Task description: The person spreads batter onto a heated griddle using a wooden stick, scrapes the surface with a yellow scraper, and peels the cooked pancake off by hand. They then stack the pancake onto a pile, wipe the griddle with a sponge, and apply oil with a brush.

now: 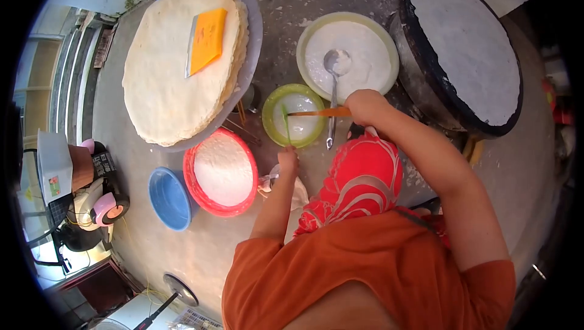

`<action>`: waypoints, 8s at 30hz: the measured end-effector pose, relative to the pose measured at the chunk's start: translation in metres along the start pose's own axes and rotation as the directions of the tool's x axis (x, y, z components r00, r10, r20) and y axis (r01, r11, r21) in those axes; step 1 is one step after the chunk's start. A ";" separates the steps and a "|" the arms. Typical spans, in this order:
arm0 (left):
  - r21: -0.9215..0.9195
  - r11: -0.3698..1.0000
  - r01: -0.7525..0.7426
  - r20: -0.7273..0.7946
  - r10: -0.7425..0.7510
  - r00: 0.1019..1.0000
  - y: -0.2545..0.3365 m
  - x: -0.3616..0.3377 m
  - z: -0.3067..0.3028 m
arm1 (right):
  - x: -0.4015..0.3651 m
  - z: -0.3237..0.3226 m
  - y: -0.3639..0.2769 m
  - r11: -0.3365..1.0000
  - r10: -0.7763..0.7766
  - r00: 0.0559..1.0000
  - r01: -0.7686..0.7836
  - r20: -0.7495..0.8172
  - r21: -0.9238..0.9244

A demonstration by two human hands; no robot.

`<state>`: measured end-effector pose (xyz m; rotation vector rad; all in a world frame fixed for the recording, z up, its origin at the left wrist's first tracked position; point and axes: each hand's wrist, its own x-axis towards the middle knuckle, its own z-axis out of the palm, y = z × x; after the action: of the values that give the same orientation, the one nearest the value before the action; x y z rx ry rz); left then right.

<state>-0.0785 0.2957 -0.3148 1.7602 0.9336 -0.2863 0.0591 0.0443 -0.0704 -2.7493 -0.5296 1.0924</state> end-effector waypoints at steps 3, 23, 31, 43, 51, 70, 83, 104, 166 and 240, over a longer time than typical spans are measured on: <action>0.068 0.986 -0.155 0.003 0.155 0.988 0.030 -0.047 -0.004 | 0.006 0.019 0.003 0.961 -0.193 0.958 0.141 -0.212 -0.238; 0.564 0.793 -0.230 -0.059 0.317 0.947 0.078 -0.086 -0.049 | -0.019 0.019 0.016 0.998 0.033 0.969 -0.019 -0.246 0.059; -0.075 0.997 0.010 0.131 0.000 0.991 0.056 -0.058 -0.030 | -0.046 0.017 0.035 0.987 -0.150 0.895 0.108 -0.421 -0.122; 0.607 0.428 -0.670 0.152 0.765 0.626 0.109 -0.070 -0.014 | 0.010 0.096 0.129 0.283 0.570 0.735 0.245 -0.367 0.928; 0.629 0.075 -0.774 0.110 0.977 0.184 0.260 -0.112 -0.058 | 0.007 0.129 0.130 0.469 0.498 0.771 0.145 -0.397 0.871; 0.852 -0.038 -0.521 0.078 0.995 0.055 0.371 -0.005 -0.159 | -0.120 0.184 0.145 0.427 0.561 0.796 -0.044 -0.226 0.903; 0.227 -0.539 -0.811 0.562 0.753 -0.343 0.326 -0.241 -0.002 | -0.230 -0.009 0.047 0.984 -0.137 0.140 -0.093 -0.981 -0.151; 0.214 0.042 -0.976 0.478 0.867 0.142 0.262 -0.290 0.024 | -0.313 0.074 0.422 0.068 0.944 -0.293 -0.287 -0.155 0.955; 0.277 -0.043 -0.960 0.622 0.769 0.145 0.296 -0.276 0.050 | -0.323 -0.003 0.521 0.450 0.798 -0.295 -0.289 -0.525 0.845; 0.026 0.200 -0.979 0.438 0.878 0.191 0.270 -0.247 0.001 | -0.033 -0.080 0.151 0.932 0.209 0.361 -0.356 -0.909 0.073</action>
<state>-0.0513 0.1515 0.0197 2.1467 -0.6590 0.1374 0.1327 -0.1076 -0.0289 -3.0301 0.0741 -0.5987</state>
